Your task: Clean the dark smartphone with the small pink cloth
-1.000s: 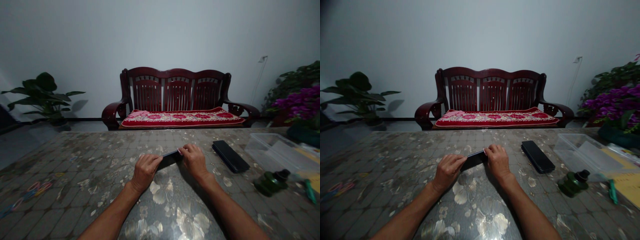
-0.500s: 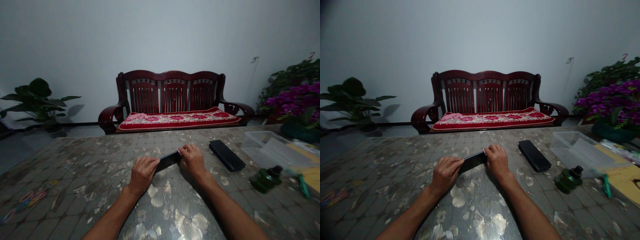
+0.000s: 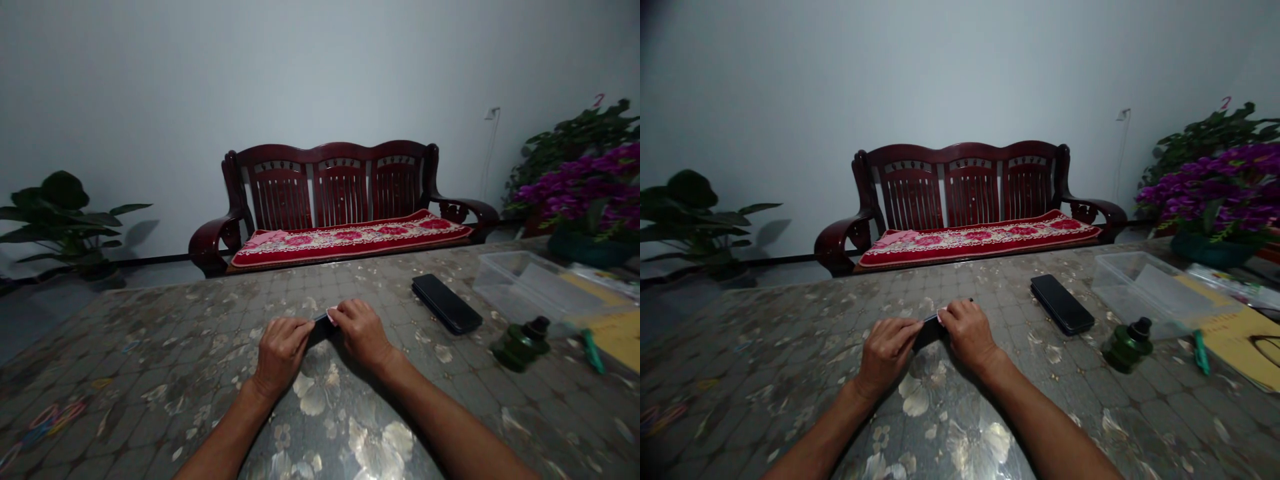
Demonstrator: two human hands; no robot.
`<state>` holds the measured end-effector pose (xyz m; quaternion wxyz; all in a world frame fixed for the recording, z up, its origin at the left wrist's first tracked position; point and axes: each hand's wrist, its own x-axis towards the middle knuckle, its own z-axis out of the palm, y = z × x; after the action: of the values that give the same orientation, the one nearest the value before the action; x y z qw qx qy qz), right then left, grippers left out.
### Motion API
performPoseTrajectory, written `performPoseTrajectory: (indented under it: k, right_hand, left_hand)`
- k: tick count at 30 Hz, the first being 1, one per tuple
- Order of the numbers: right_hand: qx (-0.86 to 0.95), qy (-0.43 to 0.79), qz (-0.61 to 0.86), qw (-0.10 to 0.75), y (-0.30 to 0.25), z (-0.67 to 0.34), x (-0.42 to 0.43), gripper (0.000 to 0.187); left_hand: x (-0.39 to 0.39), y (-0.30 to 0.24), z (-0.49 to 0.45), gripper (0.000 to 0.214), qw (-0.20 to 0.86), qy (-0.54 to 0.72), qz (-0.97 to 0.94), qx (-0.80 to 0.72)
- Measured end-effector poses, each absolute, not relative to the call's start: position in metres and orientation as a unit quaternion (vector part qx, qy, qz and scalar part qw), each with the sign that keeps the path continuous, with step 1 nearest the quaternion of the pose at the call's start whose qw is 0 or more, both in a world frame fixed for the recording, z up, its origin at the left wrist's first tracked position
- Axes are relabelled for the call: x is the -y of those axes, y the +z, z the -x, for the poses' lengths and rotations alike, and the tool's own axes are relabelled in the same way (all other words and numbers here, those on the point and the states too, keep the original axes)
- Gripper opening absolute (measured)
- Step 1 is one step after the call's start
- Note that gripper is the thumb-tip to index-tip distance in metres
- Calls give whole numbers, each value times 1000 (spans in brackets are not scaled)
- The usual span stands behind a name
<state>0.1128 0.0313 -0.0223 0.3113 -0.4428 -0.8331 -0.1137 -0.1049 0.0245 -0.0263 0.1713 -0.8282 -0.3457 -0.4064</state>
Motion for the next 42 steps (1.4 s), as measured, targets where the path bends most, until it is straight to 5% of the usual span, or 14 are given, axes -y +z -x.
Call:
performPoseTrajectory:
  k: [13,28,38,42]
  right_hand:
    - [683,140,577,426,-39,-160,-71,26]
    - [669,145,574,450,-38,-149,-64,25]
    - [689,144,658,266,-36,-150,-58,24]
    - [686,94,653,306,-31,-153,-57,28]
  left_hand:
    - [-30,-23,107,16,135,-395,836,355]
    - [-42,-12,64,9,152,-265,854,422]
    - [-43,6,61,19,1,-181,821,541]
    - [-57,10,65,20,-66,-174,764,618]
